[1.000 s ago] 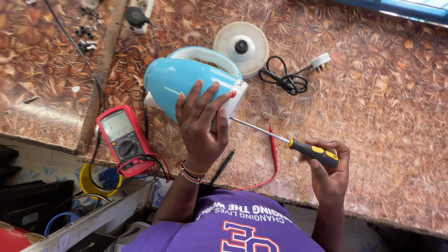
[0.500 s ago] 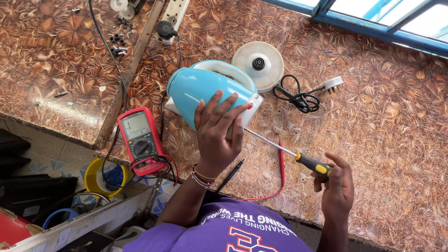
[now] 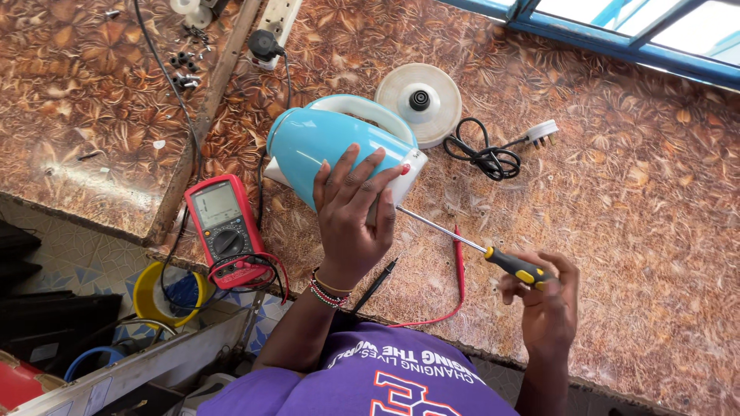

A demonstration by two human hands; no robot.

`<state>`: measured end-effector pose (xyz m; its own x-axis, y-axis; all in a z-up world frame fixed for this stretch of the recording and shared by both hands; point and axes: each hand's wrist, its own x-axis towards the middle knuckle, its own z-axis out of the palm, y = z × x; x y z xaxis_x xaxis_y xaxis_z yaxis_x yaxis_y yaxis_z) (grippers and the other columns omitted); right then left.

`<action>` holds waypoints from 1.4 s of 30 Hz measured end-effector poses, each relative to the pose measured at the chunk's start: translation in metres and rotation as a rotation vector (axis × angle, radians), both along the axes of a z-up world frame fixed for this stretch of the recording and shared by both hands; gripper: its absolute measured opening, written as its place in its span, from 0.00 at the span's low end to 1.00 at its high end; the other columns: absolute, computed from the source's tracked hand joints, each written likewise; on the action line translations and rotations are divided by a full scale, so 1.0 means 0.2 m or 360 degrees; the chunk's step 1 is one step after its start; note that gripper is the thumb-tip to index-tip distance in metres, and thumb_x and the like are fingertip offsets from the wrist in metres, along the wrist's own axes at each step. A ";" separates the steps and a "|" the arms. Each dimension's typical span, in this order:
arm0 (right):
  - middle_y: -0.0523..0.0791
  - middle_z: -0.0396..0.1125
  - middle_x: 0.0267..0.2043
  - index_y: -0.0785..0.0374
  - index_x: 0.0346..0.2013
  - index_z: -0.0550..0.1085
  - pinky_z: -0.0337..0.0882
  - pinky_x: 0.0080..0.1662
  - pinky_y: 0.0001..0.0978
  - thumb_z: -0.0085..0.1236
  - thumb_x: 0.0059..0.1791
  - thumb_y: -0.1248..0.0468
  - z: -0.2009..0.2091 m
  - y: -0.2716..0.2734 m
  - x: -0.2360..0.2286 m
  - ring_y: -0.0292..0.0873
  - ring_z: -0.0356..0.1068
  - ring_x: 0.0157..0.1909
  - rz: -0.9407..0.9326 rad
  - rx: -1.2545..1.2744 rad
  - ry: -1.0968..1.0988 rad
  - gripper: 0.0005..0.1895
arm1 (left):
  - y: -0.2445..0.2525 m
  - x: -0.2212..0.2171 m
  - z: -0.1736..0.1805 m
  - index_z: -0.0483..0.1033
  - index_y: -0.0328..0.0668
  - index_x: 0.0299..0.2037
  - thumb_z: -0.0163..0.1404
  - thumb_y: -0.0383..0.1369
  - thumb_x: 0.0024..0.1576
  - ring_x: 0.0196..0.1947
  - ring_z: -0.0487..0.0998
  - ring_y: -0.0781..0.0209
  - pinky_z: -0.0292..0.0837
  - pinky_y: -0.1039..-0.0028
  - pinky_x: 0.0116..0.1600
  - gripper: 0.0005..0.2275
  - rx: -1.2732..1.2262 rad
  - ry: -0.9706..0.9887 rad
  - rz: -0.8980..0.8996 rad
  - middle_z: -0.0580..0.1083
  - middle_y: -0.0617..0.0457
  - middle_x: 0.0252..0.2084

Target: The person uses a screwdriver to pry open the base of a light blue electric kettle, then uses a multimeter to test the internal heating element and wiring. The person removes the base cover, probes the heating element, and reassembles the base.

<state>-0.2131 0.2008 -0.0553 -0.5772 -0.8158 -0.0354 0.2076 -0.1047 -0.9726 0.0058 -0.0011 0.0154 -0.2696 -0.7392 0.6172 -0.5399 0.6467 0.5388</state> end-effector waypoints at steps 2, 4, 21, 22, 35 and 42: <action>0.56 0.66 0.39 0.64 0.59 0.63 0.65 0.31 0.32 0.40 0.59 0.52 -0.05 0.01 -0.03 0.45 0.68 0.30 -0.0024 0.0096 0.0072 0.21 | 0.00 0.01 0.01 0.81 0.53 0.52 0.43 0.33 0.66 0.69 0.69 0.49 0.46 0.56 0.75 0.12 -0.0014 -0.0002 -0.0013 0.76 0.55 0.61; 0.49 0.63 0.24 0.66 0.58 0.68 0.60 0.28 0.28 0.38 0.60 0.48 -0.09 0.03 -0.04 0.39 0.62 0.25 -0.0077 0.0206 0.0154 0.25 | 0.00 0.01 0.02 0.82 0.52 0.52 0.44 0.33 0.66 0.68 0.70 0.48 0.47 0.56 0.75 0.12 -0.0017 0.0010 -0.0054 0.76 0.54 0.61; 0.56 0.72 0.19 0.73 0.53 0.72 0.65 0.24 0.30 0.23 0.59 0.45 0.00 0.01 -0.04 0.42 0.66 0.16 -0.0023 0.0323 0.0389 0.37 | -0.02 0.00 -0.08 0.83 0.54 0.53 0.48 0.35 0.63 0.68 0.69 0.46 0.41 0.58 0.74 0.12 -0.0119 0.0066 -0.0029 0.77 0.53 0.60; 0.56 0.72 0.19 0.73 0.53 0.72 0.65 0.24 0.30 0.23 0.59 0.45 -0.06 0.02 -0.04 0.42 0.66 0.16 -0.0020 0.0320 0.0388 0.37 | -0.02 -0.01 -0.08 0.83 0.54 0.53 0.48 0.35 0.63 0.68 0.69 0.46 0.41 0.58 0.74 0.12 -0.0122 0.0065 -0.0026 0.77 0.53 0.60; 0.58 0.67 0.47 0.67 0.57 0.61 0.75 0.33 0.30 0.50 0.51 0.59 -0.14 -0.01 -0.09 0.44 0.72 0.32 -0.0049 -0.0273 0.0177 0.23 | -0.02 -0.01 -0.07 0.83 0.54 0.53 0.47 0.36 0.65 0.67 0.70 0.46 0.42 0.58 0.73 0.12 -0.0133 0.0091 0.0013 0.77 0.53 0.59; 0.52 0.67 0.39 0.65 0.60 0.62 0.74 0.30 0.25 0.44 0.56 0.55 -0.13 0.03 -0.08 0.37 0.67 0.28 -0.0062 -0.0143 0.0279 0.22 | -0.01 -0.01 -0.07 0.81 0.55 0.54 0.44 0.37 0.66 0.68 0.68 0.48 0.41 0.58 0.74 0.13 -0.0092 0.0112 0.0000 0.76 0.54 0.60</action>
<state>-0.2287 0.2075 -0.0807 -0.5993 -0.7881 0.1404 0.0302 -0.1976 -0.9798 0.0038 -0.0026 0.0020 -0.2237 -0.7021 0.6761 -0.5020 0.6775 0.5375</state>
